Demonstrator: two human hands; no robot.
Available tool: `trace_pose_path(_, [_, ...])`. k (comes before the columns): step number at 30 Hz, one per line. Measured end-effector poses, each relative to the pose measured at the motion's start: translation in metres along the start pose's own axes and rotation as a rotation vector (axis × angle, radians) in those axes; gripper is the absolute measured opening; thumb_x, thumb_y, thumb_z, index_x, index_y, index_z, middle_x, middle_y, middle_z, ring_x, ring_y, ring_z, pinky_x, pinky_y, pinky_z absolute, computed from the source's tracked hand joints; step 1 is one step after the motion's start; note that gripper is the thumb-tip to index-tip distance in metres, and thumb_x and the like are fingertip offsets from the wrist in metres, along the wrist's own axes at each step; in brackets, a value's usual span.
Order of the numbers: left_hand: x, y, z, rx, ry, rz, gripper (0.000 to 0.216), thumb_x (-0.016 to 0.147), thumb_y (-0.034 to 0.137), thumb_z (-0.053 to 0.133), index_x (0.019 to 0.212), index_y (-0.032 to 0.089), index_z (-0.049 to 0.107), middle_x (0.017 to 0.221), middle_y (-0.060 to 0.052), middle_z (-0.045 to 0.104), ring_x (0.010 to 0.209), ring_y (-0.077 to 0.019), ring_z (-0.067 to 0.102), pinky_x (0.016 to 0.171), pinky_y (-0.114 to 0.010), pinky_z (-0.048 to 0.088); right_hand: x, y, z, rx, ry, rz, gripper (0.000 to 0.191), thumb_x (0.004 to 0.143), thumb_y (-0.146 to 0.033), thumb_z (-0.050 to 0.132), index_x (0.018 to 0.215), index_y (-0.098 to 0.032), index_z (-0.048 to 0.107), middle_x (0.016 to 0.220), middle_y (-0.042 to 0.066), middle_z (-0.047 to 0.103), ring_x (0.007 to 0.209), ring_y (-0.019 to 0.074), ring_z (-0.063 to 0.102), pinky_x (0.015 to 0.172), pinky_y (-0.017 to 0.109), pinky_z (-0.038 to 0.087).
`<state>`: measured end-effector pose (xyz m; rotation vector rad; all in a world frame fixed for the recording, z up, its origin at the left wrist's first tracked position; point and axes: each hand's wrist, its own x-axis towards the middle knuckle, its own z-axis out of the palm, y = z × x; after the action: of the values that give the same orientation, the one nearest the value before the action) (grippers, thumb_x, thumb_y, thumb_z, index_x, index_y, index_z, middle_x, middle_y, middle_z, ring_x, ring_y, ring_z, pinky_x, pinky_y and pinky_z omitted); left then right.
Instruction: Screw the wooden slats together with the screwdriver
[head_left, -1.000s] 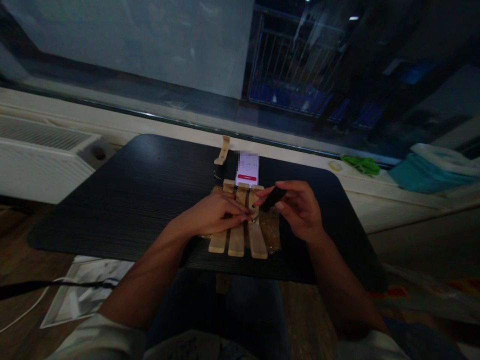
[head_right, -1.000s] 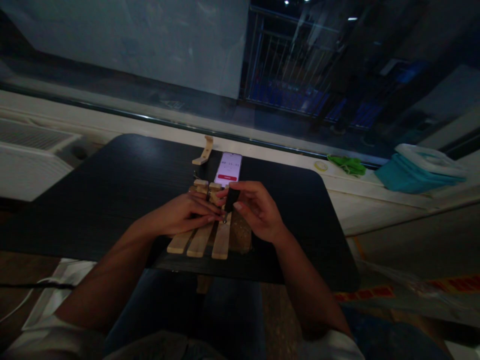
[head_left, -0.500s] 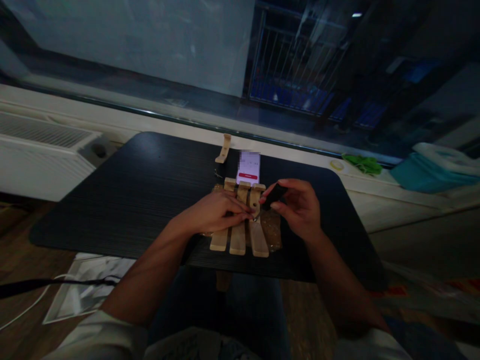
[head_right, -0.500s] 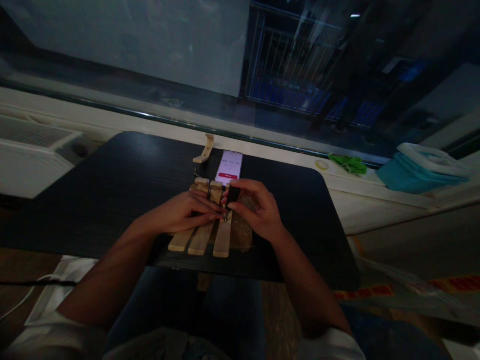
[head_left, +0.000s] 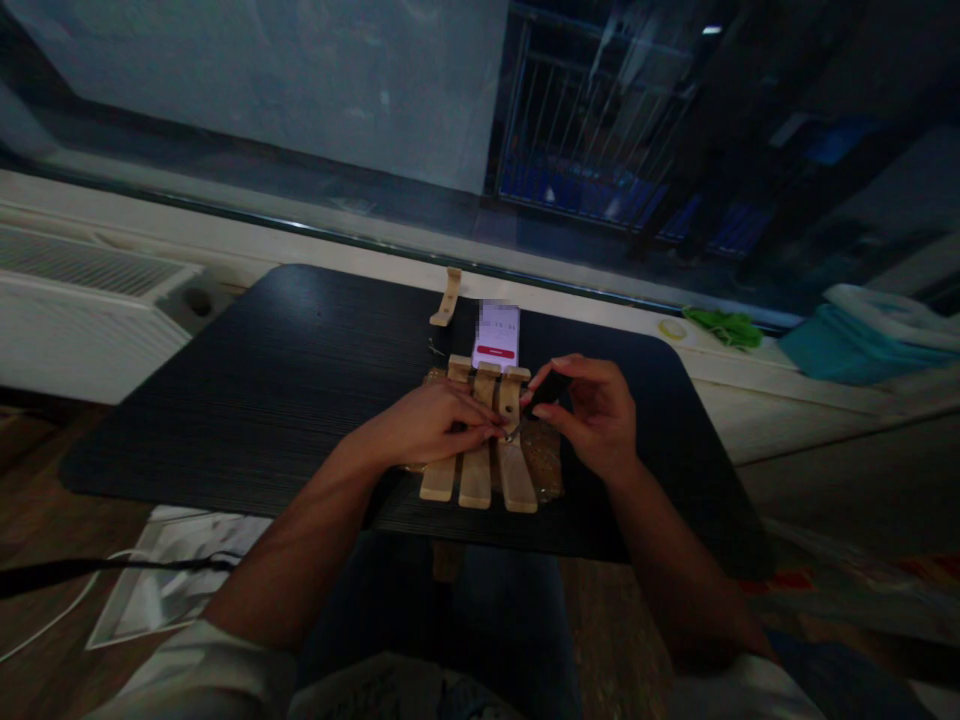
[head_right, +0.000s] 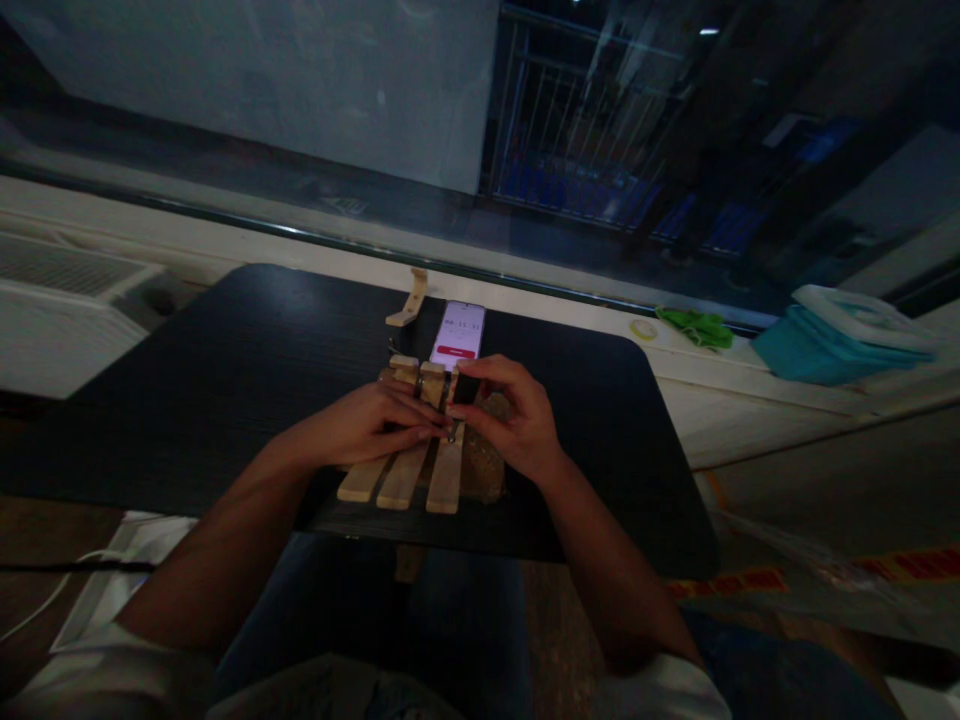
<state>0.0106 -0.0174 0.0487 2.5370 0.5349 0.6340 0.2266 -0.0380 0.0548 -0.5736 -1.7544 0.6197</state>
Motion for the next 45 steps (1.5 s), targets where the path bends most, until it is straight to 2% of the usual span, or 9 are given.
trace_pose_path(3, [0.0,0.0,0.001,-0.015,0.007,-0.01,0.022,0.093,0.02,0.054,0.103,0.019,0.073,0.104,-0.004,0.075,0.095,-0.0189,0.07,0.083,-0.031,0.053,-0.002,0.0,-0.002,0.006,-0.064,-0.018,0.043,0.081,-0.025,0.069,0.119,-0.038,0.055,0.1,-0.001,0.068,0.081,0.0161,0.067,0.069,0.036,0.057])
trace_pose_path(6, [0.0,-0.002,0.002,-0.029,0.018,0.004,0.022,0.093,0.021,0.054,0.103,0.019,0.073,0.104,-0.005,0.075,0.096,-0.0189,0.07,0.085,-0.031,0.052,-0.005,-0.003,-0.006,-0.016,-0.12,0.032,0.037,0.089,-0.027,0.058,0.124,-0.035,0.052,0.11,0.004,0.07,0.096,0.0192,0.069,0.076,0.039,0.058])
trace_pose_path(10, [0.0,-0.002,0.002,-0.029,0.014,-0.002,0.022,0.093,0.021,0.054,0.104,0.019,0.073,0.104,-0.006,0.075,0.098,-0.0194,0.069,0.088,-0.032,0.052,-0.006,-0.008,-0.01,0.043,-0.157,0.079,0.035,0.093,-0.021,0.051,0.126,-0.033,0.05,0.111,0.004,0.072,0.106,0.0194,0.069,0.084,0.04,0.058])
trace_pose_path(15, [0.0,-0.002,0.002,-0.048,0.019,0.009,0.021,0.093,0.02,0.054,0.102,0.018,0.073,0.104,-0.005,0.075,0.098,-0.0189,0.069,0.088,-0.032,0.052,-0.005,-0.007,-0.01,0.14,-0.132,0.117,0.035,0.091,-0.019,0.054,0.122,-0.034,0.051,0.116,0.004,0.07,0.106,0.0191,0.069,0.088,0.042,0.058])
trace_pose_path(19, [0.0,-0.002,0.002,-0.048,0.017,0.006,0.022,0.093,0.02,0.054,0.102,0.019,0.073,0.102,-0.005,0.075,0.095,-0.0189,0.07,0.087,-0.032,0.052,-0.004,-0.007,-0.01,0.147,-0.136,0.167,0.031,0.091,-0.024,0.055,0.12,-0.033,0.051,0.116,0.005,0.069,0.1,0.019,0.071,0.083,0.041,0.06])
trace_pose_path(25, [0.0,-0.001,0.0,-0.041,0.002,0.011,0.023,0.094,0.021,0.052,0.103,0.018,0.073,0.102,-0.005,0.075,0.096,-0.0194,0.069,0.087,-0.033,0.052,0.0,-0.008,-0.007,0.238,-0.172,0.106,0.036,0.089,-0.018,0.057,0.12,-0.034,0.053,0.11,0.001,0.072,0.092,0.0159,0.073,0.078,0.036,0.062])
trace_pose_path(33, [0.0,-0.001,0.0,-0.066,0.015,0.009,0.021,0.092,0.018,0.054,0.101,0.019,0.073,0.103,-0.006,0.075,0.095,-0.0188,0.07,0.084,-0.031,0.053,-0.004,-0.003,-0.011,0.054,-0.132,0.132,0.034,0.087,-0.026,0.061,0.12,-0.034,0.057,0.107,0.002,0.07,0.093,0.0176,0.071,0.076,0.037,0.061])
trace_pose_path(37, [0.0,-0.002,0.001,-0.056,0.017,0.011,0.021,0.092,0.019,0.055,0.102,0.019,0.073,0.103,-0.006,0.075,0.097,-0.0194,0.07,0.085,-0.031,0.052,-0.003,-0.003,-0.011,0.038,-0.118,0.114,0.034,0.084,-0.027,0.064,0.117,-0.035,0.06,0.104,0.001,0.07,0.095,0.0184,0.069,0.075,0.037,0.06])
trace_pose_path(45, [0.0,-0.001,0.0,-0.041,0.011,0.017,0.022,0.093,0.02,0.054,0.102,0.019,0.073,0.104,-0.006,0.075,0.097,-0.019,0.069,0.086,-0.031,0.052,-0.001,-0.002,-0.008,0.0,-0.08,0.092,0.034,0.081,-0.027,0.069,0.113,-0.035,0.061,0.099,0.0,0.069,0.085,0.0178,0.068,0.073,0.038,0.058])
